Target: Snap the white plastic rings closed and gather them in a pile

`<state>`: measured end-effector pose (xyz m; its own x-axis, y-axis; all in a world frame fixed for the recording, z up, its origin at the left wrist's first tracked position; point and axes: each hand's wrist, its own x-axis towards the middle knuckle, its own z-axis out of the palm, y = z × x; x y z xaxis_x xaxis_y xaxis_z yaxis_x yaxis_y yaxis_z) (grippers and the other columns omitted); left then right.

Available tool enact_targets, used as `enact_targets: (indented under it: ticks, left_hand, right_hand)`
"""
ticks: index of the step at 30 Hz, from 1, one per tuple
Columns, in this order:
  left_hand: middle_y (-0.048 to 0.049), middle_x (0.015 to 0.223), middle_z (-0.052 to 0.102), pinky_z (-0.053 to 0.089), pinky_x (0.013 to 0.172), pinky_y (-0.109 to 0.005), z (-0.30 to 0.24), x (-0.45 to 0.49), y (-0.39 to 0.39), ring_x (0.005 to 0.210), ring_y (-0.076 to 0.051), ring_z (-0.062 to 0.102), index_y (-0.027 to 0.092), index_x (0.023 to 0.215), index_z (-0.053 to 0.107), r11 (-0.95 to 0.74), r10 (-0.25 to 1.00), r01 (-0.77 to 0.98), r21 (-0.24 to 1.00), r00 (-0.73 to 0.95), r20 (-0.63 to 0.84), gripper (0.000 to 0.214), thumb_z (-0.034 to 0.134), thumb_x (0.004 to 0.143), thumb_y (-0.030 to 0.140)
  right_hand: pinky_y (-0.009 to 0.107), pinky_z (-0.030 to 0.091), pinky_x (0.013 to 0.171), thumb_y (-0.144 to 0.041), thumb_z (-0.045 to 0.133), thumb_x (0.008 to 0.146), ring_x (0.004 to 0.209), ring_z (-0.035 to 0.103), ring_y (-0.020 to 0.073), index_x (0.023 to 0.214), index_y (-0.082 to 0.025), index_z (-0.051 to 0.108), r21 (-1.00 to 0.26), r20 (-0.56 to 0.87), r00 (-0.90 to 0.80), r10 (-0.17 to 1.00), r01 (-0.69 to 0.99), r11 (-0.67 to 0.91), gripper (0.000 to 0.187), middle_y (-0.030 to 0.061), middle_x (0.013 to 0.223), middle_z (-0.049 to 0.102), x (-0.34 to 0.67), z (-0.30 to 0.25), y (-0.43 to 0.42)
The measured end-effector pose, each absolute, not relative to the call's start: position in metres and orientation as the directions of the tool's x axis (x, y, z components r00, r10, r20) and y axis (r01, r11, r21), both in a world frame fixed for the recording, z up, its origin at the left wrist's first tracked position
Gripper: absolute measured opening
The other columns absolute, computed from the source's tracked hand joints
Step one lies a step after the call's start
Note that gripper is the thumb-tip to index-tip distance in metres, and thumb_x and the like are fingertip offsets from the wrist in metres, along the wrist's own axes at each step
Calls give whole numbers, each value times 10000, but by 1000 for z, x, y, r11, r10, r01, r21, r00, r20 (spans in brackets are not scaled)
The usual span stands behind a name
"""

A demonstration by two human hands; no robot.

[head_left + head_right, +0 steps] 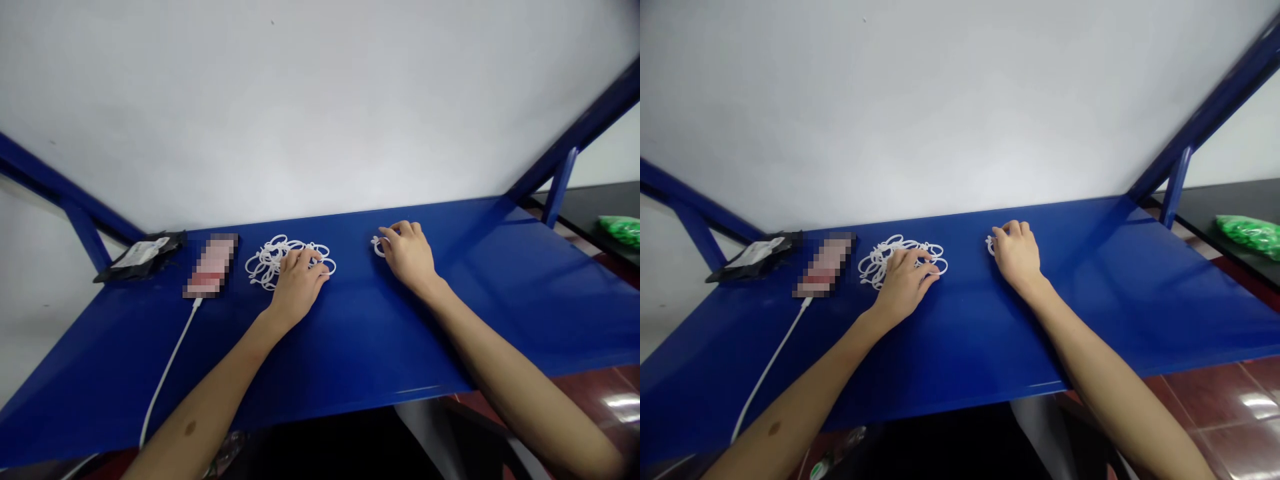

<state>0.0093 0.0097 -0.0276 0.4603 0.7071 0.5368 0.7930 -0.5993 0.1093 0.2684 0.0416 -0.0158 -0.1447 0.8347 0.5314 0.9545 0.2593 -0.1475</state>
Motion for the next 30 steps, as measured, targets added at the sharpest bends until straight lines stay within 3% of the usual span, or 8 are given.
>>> enact_targets:
  ticks: [3,6,8,10,13,19,24,30]
  left_hand:
    - [-69,1083,641,432,892,-443,-21,13,3,1033,-272,486,201,884,696,-630,679,766,126,464,569,30,677,896,220]
    - [-55,1071,647,426,899,-429,-16,18,-5,1036,-258,494,218,912,699,-659,651,739,139,468,598,26,676,901,225]
    - [-47,1069,647,427,902,-426,-16,20,-8,1037,-253,497,231,913,698,-674,633,728,129,478,609,23,680,901,239]
    - [-43,1069,642,430,906,-423,-16,20,-9,1040,-249,502,237,909,690,-690,614,713,120,490,619,15,685,899,248]
    - [-47,1060,623,441,910,-415,-15,20,-9,1028,-241,521,242,962,657,-712,595,686,153,472,651,90,700,891,276]
    - [-39,1048,602,470,920,-413,-6,15,-5,1036,-229,549,252,1088,565,-661,667,639,394,259,699,247,688,899,354]
    - [-6,949,649,472,900,-378,-5,11,1,967,-199,571,238,909,618,-623,751,591,512,270,603,201,668,901,433]
    - [-11,936,676,478,875,-378,-5,10,2,961,-209,579,237,853,668,-559,814,571,602,238,530,275,680,866,511]
  right_hand:
    - [473,475,868,-288,506,988,999,543,317,1116,-125,725,-271,548,-144,824,901,337,302,188,1086,664,258,-12,35]
    - [406,497,847,-349,526,993,869,622,231,1036,-190,722,-552,424,-240,873,696,459,256,85,964,728,239,-6,21]
    - [343,514,748,-383,542,983,766,651,184,1060,-210,695,-729,296,-303,906,540,419,243,38,896,739,227,-6,12]
    - [315,514,712,-372,534,985,723,660,162,1109,-209,655,-814,242,-330,912,443,376,238,13,832,728,219,-9,5]
    - [309,513,716,-343,514,993,735,665,157,1181,-213,598,-854,253,-307,917,374,361,243,2,808,709,216,-12,1]
    - [302,508,677,-352,499,999,695,638,148,1172,-227,619,-878,271,-291,918,317,359,245,-1,781,691,219,-9,0]
    - [288,494,642,-405,552,979,651,617,138,1117,-222,648,-886,257,-306,917,304,350,248,-10,735,684,218,-9,-2]
    - [267,479,596,-436,593,957,625,617,127,1005,-211,674,-875,243,-394,886,306,376,243,5,767,702,219,-7,-4]
